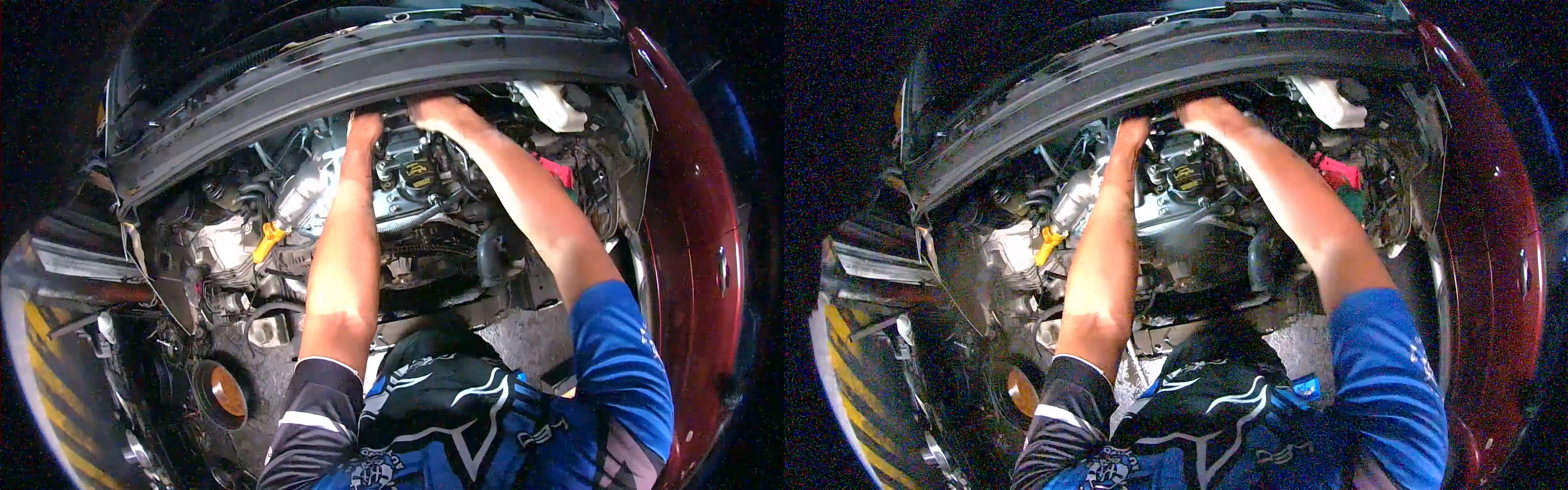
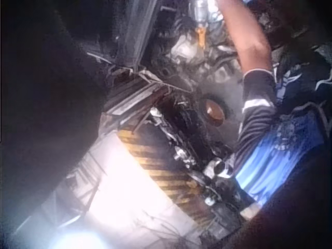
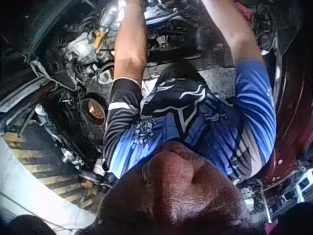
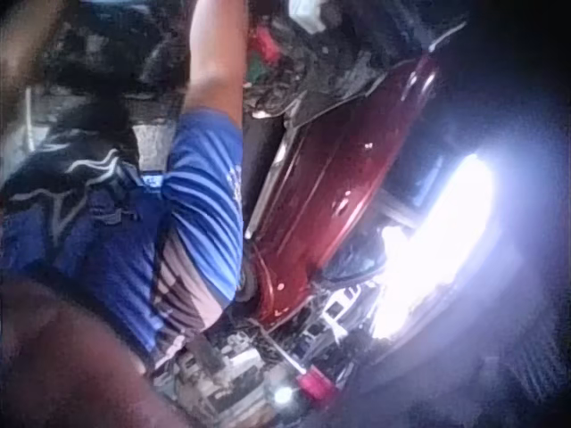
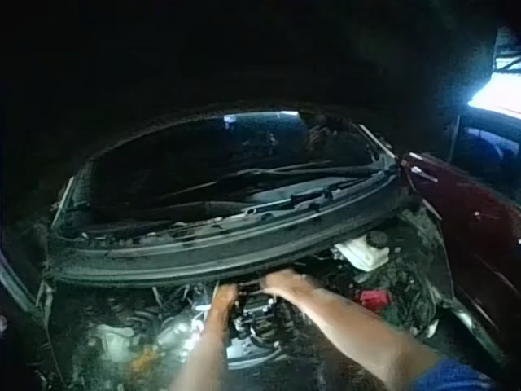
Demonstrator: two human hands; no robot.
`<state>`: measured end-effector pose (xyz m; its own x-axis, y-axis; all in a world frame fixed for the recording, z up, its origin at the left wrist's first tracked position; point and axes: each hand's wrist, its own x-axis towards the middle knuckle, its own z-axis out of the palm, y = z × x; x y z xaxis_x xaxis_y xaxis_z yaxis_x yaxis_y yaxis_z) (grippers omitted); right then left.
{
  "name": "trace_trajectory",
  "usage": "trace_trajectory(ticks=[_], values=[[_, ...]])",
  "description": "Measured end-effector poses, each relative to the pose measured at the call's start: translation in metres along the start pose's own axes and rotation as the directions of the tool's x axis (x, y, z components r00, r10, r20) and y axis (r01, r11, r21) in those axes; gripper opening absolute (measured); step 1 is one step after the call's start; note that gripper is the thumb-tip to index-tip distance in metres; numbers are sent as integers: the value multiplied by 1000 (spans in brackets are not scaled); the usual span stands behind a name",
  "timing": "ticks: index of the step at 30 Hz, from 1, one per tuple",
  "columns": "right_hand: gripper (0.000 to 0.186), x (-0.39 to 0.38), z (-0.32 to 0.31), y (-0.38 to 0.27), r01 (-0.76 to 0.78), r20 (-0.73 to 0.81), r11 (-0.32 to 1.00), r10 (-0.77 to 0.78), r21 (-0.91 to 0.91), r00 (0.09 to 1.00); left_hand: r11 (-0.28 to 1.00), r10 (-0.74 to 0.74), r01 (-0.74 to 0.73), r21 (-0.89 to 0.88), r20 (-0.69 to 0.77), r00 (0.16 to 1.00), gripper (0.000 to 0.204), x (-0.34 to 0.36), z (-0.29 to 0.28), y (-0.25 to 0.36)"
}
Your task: The person cleans an engine component with a cloth and then applies a piece of white tape to the part.
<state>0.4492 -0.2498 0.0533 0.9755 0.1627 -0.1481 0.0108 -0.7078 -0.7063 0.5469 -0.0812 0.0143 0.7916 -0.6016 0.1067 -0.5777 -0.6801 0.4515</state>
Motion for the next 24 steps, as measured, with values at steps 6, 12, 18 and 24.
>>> trace_trajectory(ticks=[6, 12, 18, 24], values=[[32, -12, 30, -59, 6, -181, 672, -208, -741, 961, 998, -27, 24, -54, -58, 998, 51, -27, -30, -7], [41, 29, -43, 105, 83, -494, 870, -352, -486, 795, 969, 218, -194, 151, -162, 962, 38, 7, 5, 67], [41, 51, 37, -20, 43, -123, 769, -157, -638, 980, 929, 82, -32, 369, -122, 989, 31, -62, -34, 33], [48, 52, 7, -44, -116, 649, -992, -126, -58, 750, 723, -283, -2, -691, -299, 911, 27, -241, -71, 72]])
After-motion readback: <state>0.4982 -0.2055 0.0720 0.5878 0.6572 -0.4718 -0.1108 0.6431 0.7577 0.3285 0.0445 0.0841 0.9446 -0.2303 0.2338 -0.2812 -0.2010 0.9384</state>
